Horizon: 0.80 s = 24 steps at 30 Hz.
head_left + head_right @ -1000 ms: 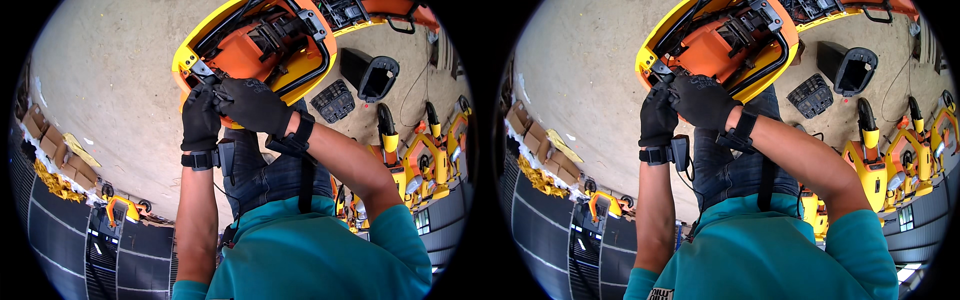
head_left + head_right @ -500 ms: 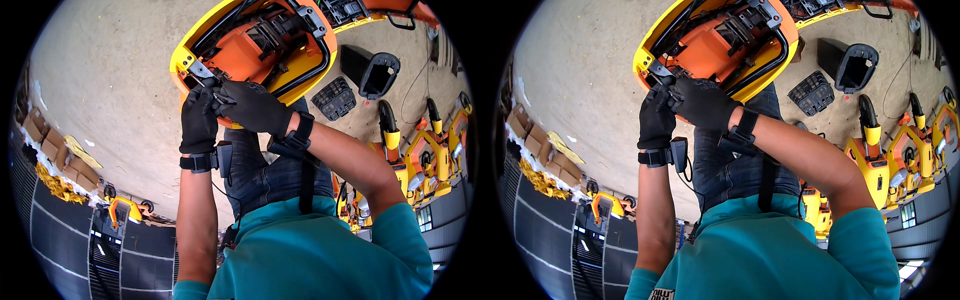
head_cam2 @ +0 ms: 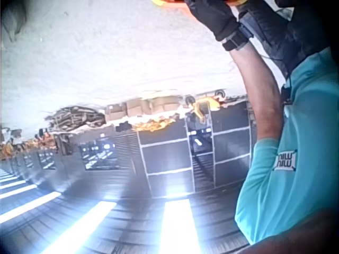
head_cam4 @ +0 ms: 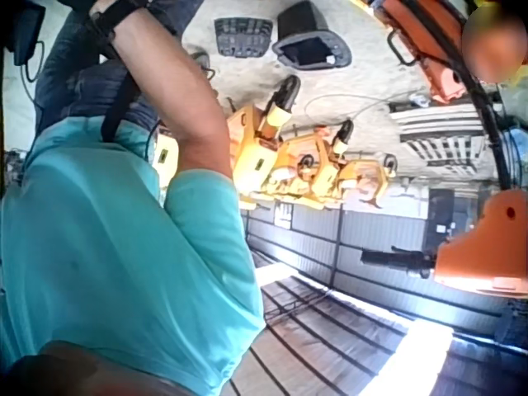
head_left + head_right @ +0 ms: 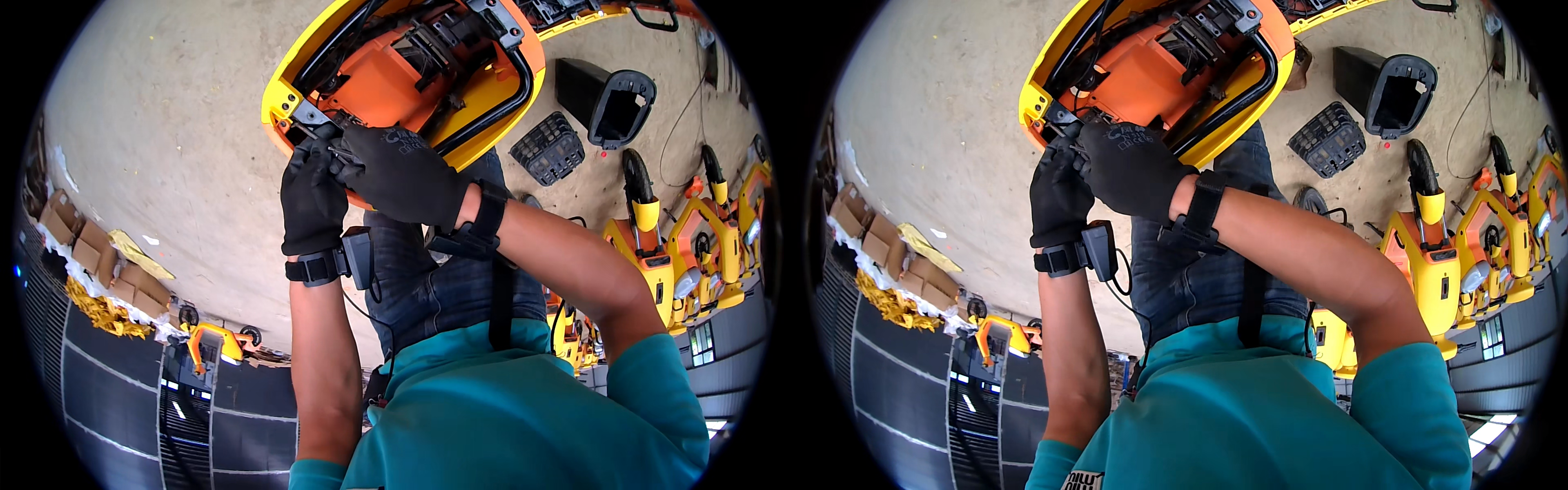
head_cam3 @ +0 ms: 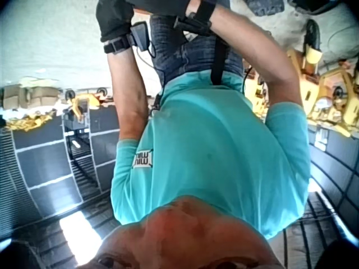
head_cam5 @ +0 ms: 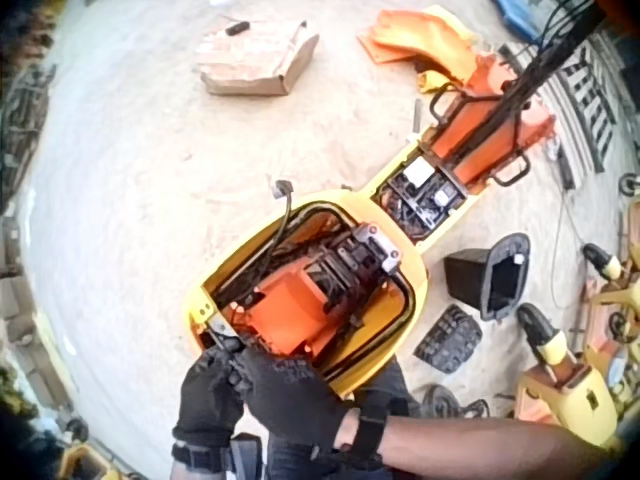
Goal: The person connects wires and fits a yellow plastic cover onto the internal frame of an orange electric scooter by hand.
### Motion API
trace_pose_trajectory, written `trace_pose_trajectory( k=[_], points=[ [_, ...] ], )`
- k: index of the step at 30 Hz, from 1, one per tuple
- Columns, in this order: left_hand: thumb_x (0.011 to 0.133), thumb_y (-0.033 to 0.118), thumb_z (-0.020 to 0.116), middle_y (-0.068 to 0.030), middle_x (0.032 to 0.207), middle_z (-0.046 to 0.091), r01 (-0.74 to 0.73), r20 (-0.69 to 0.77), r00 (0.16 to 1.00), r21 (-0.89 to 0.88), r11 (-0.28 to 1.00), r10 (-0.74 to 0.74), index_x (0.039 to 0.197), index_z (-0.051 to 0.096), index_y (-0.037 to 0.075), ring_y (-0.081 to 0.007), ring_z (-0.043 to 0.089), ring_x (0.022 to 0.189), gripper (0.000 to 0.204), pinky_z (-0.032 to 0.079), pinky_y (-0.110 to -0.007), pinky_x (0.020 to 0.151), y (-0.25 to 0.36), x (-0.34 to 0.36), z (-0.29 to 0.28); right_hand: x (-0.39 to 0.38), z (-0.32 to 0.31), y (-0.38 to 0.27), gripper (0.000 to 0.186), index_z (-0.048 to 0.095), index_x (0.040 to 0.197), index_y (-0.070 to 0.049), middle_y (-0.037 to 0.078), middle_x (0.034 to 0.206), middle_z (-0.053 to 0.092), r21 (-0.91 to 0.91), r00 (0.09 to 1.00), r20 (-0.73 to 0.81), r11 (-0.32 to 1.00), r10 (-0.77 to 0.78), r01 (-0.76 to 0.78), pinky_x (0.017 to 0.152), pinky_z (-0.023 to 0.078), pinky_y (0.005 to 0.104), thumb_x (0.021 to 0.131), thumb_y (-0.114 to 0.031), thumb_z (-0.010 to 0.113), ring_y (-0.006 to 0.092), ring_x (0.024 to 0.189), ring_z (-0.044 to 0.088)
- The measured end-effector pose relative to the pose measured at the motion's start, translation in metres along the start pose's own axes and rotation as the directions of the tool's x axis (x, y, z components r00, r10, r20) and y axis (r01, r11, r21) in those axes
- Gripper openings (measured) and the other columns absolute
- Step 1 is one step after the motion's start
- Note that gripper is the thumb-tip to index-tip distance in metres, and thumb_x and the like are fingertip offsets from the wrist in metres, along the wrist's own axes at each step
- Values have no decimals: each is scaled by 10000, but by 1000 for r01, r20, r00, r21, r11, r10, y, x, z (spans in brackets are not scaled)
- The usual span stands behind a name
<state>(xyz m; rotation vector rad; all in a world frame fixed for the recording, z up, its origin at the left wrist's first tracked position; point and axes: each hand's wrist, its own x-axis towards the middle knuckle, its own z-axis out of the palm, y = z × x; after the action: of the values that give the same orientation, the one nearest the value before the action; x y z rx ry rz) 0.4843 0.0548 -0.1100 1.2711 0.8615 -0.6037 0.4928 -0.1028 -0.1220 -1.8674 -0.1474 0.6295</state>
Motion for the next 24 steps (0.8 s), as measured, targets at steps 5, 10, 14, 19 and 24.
trace_pose_trajectory(
  k=[5, 10, 14, 19, 24],
  points=[
    [1024, 94, 394, -25, 989, 654, -98, 76, 994, 270, 958, 80, 1279, 550, -47, -64, 582, 784, 331, 462, -207, 696, -1, 0, -13, -4, 7, 8, 247, 543, 944, 3, 189, 820, 634, 116, 997, 55, 991, 63, -69, 701, 502, 456, 872, -220, 622, 370, 803, 641],
    [997, 157, 510, 8, 799, 611, -28, -43, 998, 254, 967, 41, 1122, 614, -29, -39, 505, 659, 247, 438, -201, 607, -1, 1, -1, -3, 0, 7, 304, 558, 1048, 16, 218, 897, 640, 51, 985, 146, 993, 95, -104, 728, 508, 446, 866, -215, 630, 372, 872, 640],
    [984, 206, 561, -4, 749, 629, 49, -153, 988, 303, 952, -2, 1043, 642, -13, -56, 560, 631, 240, 457, -208, 574, 1, 3, 6, 0, -5, 17, 320, 567, 1096, 9, 224, 918, 643, -9, 992, 125, 1000, 20, -19, 743, 510, 443, 853, -190, 627, 378, 891, 635],
    [960, 232, 604, -51, 696, 660, 66, -236, 971, 377, 924, 27, 952, 639, -3, -92, 605, 562, 238, 479, -211, 540, 0, 5, 9, 2, -6, 19, 283, 570, 1057, -8, 215, 890, 644, -21, 978, 199, 998, 60, -57, 740, 502, 463, 846, -187, 629, 387, 864, 631],
    [953, 262, 610, -67, 665, 669, 92, -276, 961, 410, 907, 27, 929, 643, -9, -88, 578, 499, 274, 444, -210, 474, 4, 1, 21, -3, -1, 24, 224, 567, 1004, -19, 200, 840, 649, -59, 991, 126, 998, 34, -27, 722, 500, 470, 842, -164, 618, 381, 827, 639]
  ],
)
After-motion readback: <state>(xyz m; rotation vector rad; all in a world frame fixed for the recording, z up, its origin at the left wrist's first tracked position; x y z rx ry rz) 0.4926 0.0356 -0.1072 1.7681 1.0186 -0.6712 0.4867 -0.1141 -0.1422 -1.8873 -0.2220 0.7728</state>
